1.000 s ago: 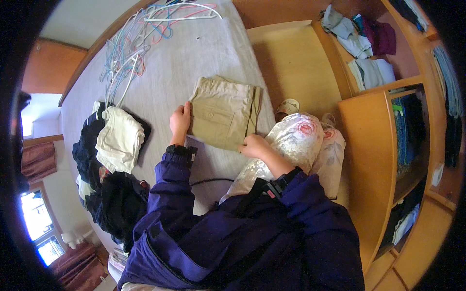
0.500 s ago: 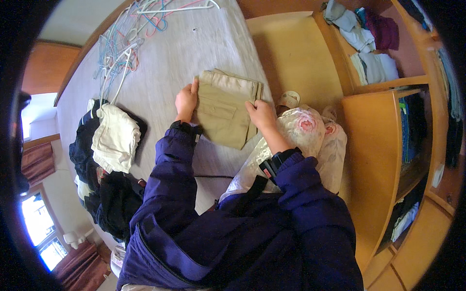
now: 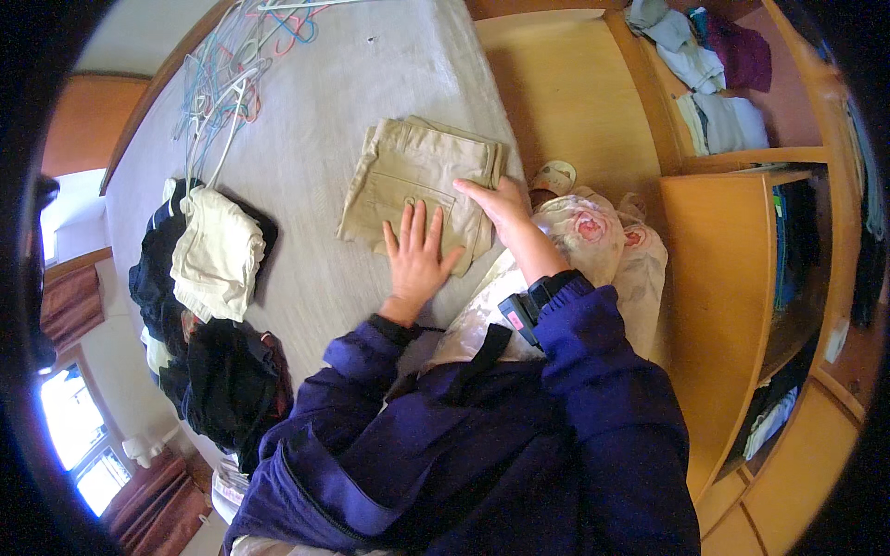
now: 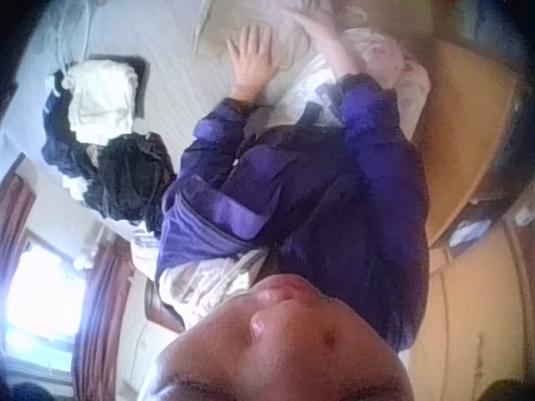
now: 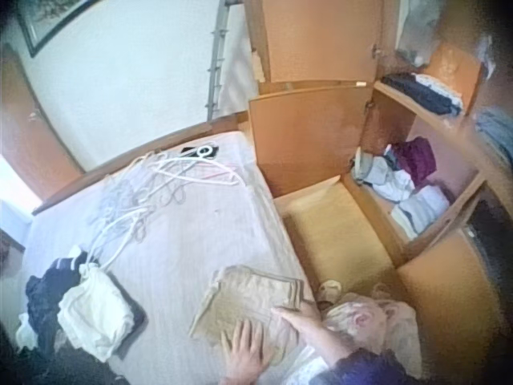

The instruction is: The person folds a blue garment and a beige garment on a bed, then places the folded items into a wooden wardrobe. The person handles the garments one at a time, smoothing and folding them before storing them.

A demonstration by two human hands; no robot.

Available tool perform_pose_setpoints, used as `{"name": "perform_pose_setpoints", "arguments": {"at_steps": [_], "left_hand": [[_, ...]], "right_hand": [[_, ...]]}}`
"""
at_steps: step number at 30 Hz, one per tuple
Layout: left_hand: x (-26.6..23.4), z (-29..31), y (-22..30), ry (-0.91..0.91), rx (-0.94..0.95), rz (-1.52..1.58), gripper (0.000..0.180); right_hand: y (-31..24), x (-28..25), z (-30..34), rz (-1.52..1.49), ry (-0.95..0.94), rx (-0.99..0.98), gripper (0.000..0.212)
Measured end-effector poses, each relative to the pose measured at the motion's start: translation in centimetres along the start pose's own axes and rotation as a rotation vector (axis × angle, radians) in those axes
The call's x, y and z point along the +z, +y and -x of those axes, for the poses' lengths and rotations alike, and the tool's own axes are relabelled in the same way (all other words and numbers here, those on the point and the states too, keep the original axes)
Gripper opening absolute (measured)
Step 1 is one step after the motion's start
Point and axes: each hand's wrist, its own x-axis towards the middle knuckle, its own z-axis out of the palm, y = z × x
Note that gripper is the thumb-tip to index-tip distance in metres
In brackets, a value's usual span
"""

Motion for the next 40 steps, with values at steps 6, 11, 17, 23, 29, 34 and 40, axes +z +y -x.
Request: {"name": "perform_pose_setpoints", "arguments": {"at_steps": [6, 11, 17, 23, 29, 34, 40], "left_hand": [[1.2, 1.2, 0.7, -0.063, -0.061, 0.089, 0.096], [-0.3, 1.6, -3.7, 0.009, -0.12, 0.073, 0.094], [-1.4, 2.1, -10.6, 0.032, -0.66, 0.1, 0.068], [-4.3, -2.2, -2.1, 0.095, -0.286, 0.492, 0.052], [-5.4, -7.0, 15.0, -0.009, 0.425, 0.729, 0.051], [-2.6, -8.1, 23.2, -0.254, 0.75, 0.545, 0.053], [0.1, -9.2, 23.5, -0.407, 0.822, 0.418, 0.057]], "right_hand": [[-0.4, 0.8, 0.7, -0.033, -0.169, 0.235, 0.041], [-0.2, 1.7, 1.3, 0.251, -0.145, 0.114, 0.037], [-6.1, 4.3, 6.8, 0.164, -0.163, 0.029, 0.029], [-20.3, -4.0, 20.6, 0.018, -0.083, -0.122, 0.033], [-30.2, -16.1, 37.2, 0.064, 0.52, -0.261, 0.038], [-30.7, -26.6, 41.8, -0.213, 0.531, -0.374, 0.035], [-26.8, -33.5, 37.2, -0.225, 0.602, -0.35, 0.044]]}}
